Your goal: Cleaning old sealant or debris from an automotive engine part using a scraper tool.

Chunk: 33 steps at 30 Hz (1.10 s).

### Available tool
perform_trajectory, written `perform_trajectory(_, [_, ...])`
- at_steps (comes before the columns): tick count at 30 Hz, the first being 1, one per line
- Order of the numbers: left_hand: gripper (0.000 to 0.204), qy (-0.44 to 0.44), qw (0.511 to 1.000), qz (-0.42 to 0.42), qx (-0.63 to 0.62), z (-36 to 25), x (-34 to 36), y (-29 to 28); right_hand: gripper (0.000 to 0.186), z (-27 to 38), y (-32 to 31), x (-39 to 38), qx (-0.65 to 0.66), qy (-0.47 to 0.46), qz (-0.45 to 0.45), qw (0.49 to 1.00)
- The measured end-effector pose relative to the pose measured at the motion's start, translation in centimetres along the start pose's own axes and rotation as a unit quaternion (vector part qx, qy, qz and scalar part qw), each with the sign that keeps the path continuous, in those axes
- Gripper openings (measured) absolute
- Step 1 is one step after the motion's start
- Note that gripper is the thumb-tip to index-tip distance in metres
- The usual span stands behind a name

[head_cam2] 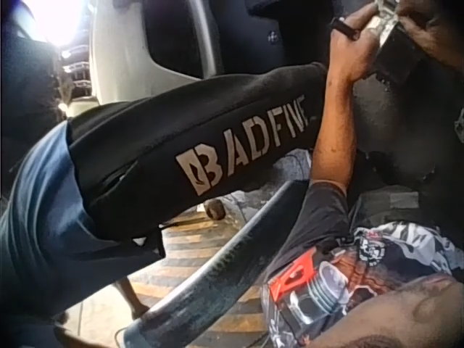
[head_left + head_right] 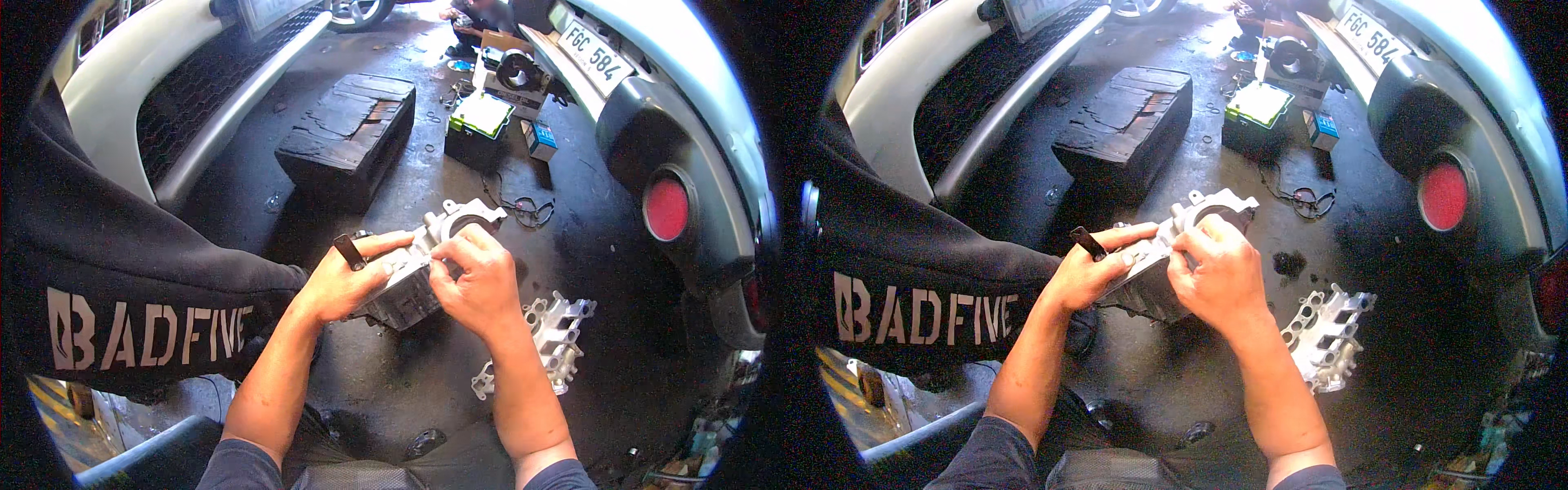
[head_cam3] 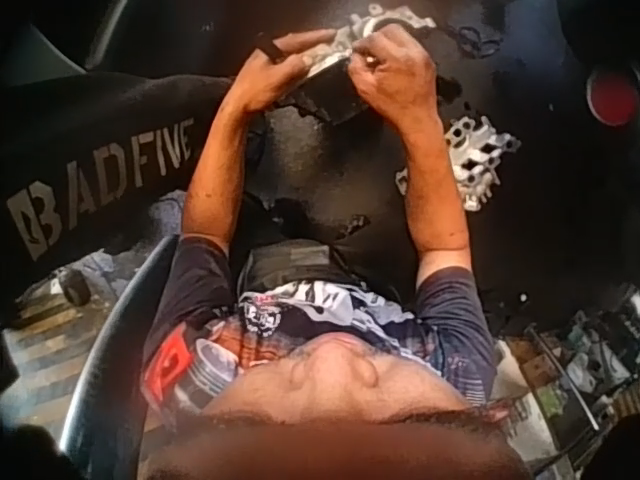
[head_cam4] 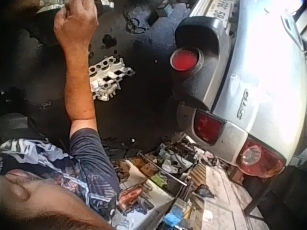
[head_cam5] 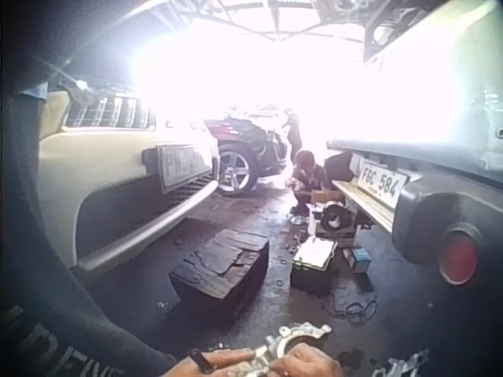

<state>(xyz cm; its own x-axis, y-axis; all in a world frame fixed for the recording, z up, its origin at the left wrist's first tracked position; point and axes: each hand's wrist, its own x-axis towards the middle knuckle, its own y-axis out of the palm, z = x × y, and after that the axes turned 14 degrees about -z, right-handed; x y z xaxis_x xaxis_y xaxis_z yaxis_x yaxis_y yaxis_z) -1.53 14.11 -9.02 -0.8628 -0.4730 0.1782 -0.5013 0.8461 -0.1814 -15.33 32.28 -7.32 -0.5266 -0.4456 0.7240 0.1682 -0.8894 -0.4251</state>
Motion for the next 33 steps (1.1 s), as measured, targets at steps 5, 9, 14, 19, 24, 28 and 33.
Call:
perform_trajectory(5, [0.057,0.012,1.000,0.004,-0.002,-0.1,0.0,0.4,0.011,-3.9,-1.0,0.3,-0.085,-0.006,-0.033,0.996])
perform_trajectory(9, [0.058,-0.027,0.999,0.015,-0.016,-0.4,-0.2,0.0,0.011,-3.1,-1.6,0.5,-0.009,0.052,-0.027,0.998])
perform_trajectory(14, [0.054,0.001,1.000,0.002,0.002,0.0,0.0,0.0,0.008,-2.9,-0.1,-0.1,-0.021,-0.024,-0.017,0.999])
perform_trajectory(19, [0.060,-0.022,1.000,0.019,-0.004,0.0,-0.1,-0.3,0.007,-2.1,-0.3,0.2,-0.001,-0.014,-0.040,0.999])
perform_trajectory(24, [0.060,-0.023,1.000,0.015,-0.006,-0.2,0.1,0.1,0.003,-5.1,-0.2,-0.3,-0.101,0.002,-0.055,0.993])
perform_trajectory(28, [0.061,-0.015,0.999,-0.012,0.033,-0.4,-0.6,-1.1,0.015,-5.0,-3.0,1.3,-0.100,0.217,-0.027,0.971])
perform_trajectory(33, [0.062,0.000,1.000,0.007,0.020,-0.3,-0.2,0.2,0.074,-12.4,-5.9,-1.5,-0.212,0.030,0.064,0.975])
